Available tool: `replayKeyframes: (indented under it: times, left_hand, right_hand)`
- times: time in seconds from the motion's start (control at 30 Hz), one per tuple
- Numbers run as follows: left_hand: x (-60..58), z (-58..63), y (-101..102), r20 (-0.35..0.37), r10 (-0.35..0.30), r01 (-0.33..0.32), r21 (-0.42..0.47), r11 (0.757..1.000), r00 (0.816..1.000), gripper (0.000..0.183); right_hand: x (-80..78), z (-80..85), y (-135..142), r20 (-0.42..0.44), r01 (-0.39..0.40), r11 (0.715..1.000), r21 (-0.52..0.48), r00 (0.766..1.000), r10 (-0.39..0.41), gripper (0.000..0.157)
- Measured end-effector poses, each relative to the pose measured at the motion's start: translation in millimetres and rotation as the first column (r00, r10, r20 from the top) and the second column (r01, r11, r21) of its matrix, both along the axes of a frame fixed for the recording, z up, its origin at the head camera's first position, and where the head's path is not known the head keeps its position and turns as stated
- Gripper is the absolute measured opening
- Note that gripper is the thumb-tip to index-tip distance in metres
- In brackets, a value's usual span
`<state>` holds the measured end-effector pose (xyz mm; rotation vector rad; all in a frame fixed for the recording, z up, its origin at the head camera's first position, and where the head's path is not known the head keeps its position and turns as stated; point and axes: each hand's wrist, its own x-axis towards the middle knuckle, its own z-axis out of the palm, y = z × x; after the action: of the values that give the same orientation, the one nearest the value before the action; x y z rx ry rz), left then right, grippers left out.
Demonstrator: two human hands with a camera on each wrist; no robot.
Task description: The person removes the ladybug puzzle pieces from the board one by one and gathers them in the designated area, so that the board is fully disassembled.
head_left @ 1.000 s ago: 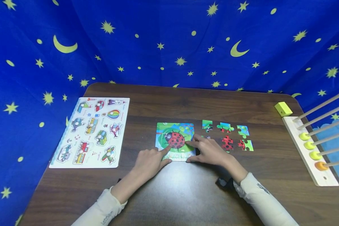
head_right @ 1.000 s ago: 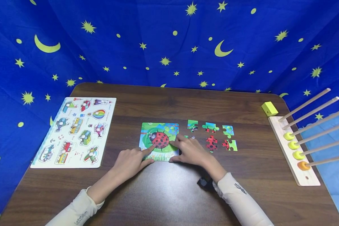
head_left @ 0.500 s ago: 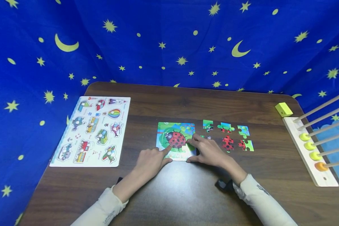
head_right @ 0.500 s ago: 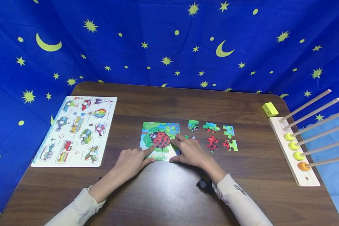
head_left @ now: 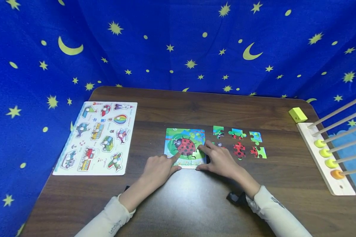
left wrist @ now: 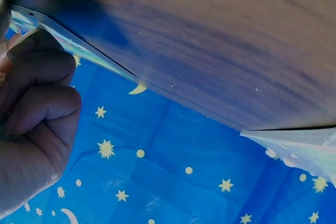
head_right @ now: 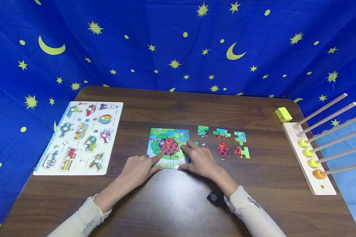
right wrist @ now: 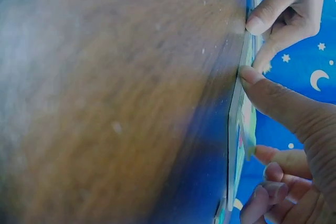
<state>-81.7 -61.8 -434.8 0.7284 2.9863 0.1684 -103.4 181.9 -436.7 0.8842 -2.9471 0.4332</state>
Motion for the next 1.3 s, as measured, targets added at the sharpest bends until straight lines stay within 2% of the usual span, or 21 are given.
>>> replayKeyframes:
  times: [0.13,0.27,0.63,0.87,1.1,1.3]
  left_hand:
    - [0.4,-1.4,0,0.000,-0.002,0.002,0.004,1.000,1.000,0.054]
    - [0.4,-1.6,0,-0.008,-0.003,0.003,0.011,1.000,1.000,0.054]
    - [1.0,-3.2,0,-0.046,-0.019,0.020,0.033,0.999,0.999,0.053]
    - [0.9,-3.1,-1,-0.035,-0.019,0.021,0.044,0.999,0.999,0.054]
    - [-0.3,-1.3,1,-0.011,-0.019,0.019,0.054,0.998,1.000,0.054]
    - [-0.3,-1.4,-1,-0.004,-0.012,0.012,0.050,0.999,1.000,0.054]
  right_hand:
    - [0.2,-2.1,1,0.066,0.063,0.998,-0.013,0.996,-0.062,0.073]
    - [0.0,-2.5,2,0.132,0.088,0.995,-0.037,0.988,-0.083,0.070]
    - [3.9,7.1,14,0.188,0.020,0.998,-0.059,0.982,-0.009,0.062]
    - [11.9,15.1,55,0.204,0.017,0.995,-0.102,0.979,0.005,0.060]
    - [30.9,16.4,110,0.222,0.106,0.991,-0.081,0.971,-0.086,0.061]
    - [45.4,16.3,151,0.179,0.166,0.985,-0.054,0.972,-0.155,0.060]
